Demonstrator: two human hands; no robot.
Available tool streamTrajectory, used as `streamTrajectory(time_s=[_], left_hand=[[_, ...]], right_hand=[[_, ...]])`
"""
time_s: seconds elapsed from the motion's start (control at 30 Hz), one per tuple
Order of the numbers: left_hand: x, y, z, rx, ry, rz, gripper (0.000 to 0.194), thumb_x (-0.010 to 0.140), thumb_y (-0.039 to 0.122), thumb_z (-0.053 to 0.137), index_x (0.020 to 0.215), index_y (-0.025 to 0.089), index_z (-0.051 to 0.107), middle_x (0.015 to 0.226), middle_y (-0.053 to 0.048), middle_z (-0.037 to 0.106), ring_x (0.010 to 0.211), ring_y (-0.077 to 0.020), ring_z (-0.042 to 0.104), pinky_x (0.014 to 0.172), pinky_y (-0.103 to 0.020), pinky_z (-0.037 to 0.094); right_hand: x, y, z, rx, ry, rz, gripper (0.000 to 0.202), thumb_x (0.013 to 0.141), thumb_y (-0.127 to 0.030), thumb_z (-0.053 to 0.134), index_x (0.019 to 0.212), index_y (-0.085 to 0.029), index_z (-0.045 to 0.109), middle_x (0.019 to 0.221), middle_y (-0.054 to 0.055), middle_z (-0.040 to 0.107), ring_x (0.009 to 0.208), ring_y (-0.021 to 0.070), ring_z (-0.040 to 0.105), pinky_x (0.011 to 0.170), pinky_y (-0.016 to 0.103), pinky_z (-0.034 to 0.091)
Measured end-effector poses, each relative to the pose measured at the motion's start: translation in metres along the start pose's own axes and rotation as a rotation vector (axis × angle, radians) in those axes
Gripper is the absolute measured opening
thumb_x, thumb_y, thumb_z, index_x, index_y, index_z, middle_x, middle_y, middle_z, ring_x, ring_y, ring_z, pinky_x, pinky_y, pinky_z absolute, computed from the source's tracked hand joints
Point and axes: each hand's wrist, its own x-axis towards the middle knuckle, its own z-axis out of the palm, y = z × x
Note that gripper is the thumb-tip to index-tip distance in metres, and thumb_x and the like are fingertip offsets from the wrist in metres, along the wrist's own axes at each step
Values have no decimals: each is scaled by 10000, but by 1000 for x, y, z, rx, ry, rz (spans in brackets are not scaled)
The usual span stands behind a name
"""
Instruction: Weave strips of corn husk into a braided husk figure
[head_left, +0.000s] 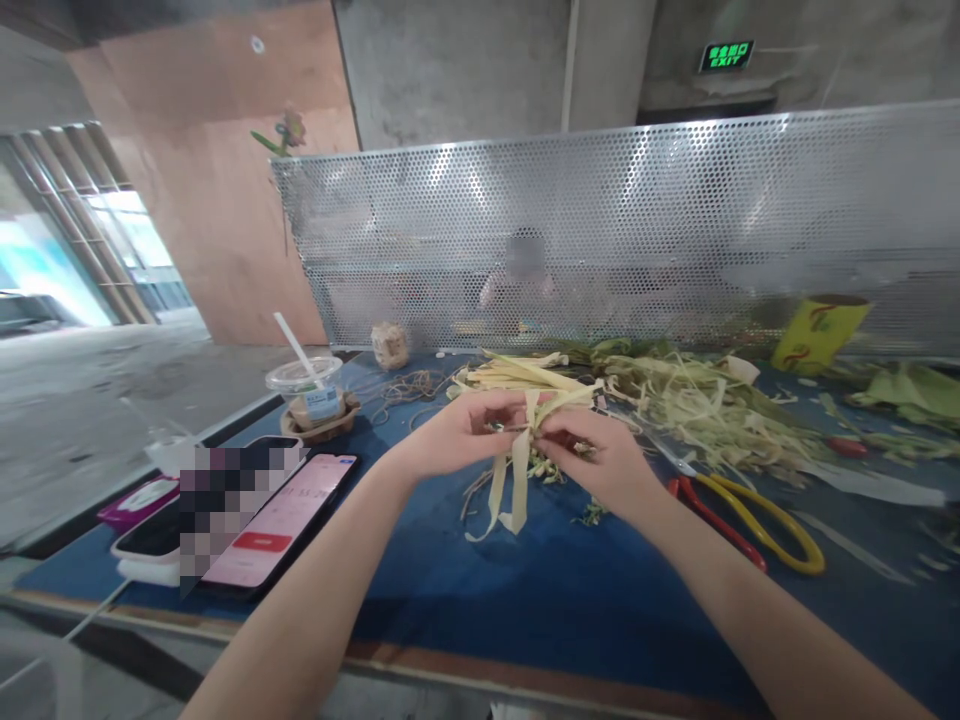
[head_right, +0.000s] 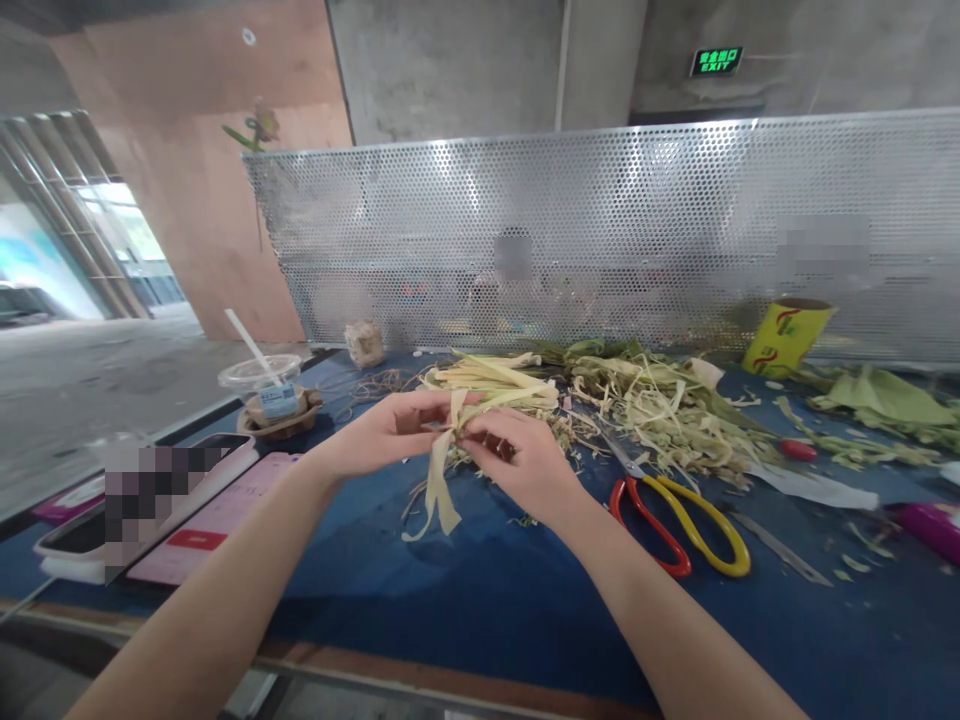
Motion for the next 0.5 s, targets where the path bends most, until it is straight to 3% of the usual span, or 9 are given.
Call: streamTrajectory(time_s=[0.13,0.2,0.33,0.5], left_hand=[[1,-4,1,-225,-46,-52,475,770,239,528,1237,194,452,694,-13,628,643,-110,574,653,-221,428],[2,-6,4,-400,-96,-117,554,794,327,473,1313,192,333,580,-3,624,520,-119,572,566,-227,423],[6,-10,16,-609,-212,-307,613,836,527,277,1354,211,183,601,-40,666,411,-149,578,430,-220,374],[11,-19,33,-657,-168,-246,617,837,542,284,1350,223,166,688,-65,690,410,-144,589,406,-204,367]], right_hand=[[-2,-2,-1,-118,-14,-38,96,789,-203,493,768,-200,587,660,11,589,528,116,497,490,227,399],[-3,-1,-1,-179,22,-80,112,802,-206,478,780,-202,587,673,17,599,549,122,515,510,231,411],[-2,-1,2,-251,153,-218,125,820,-198,465,798,-205,588,788,52,630,720,156,575,652,274,462],[-1,1,4,-360,271,-285,97,800,-180,507,760,-194,595,907,88,614,864,204,558,766,348,441]])
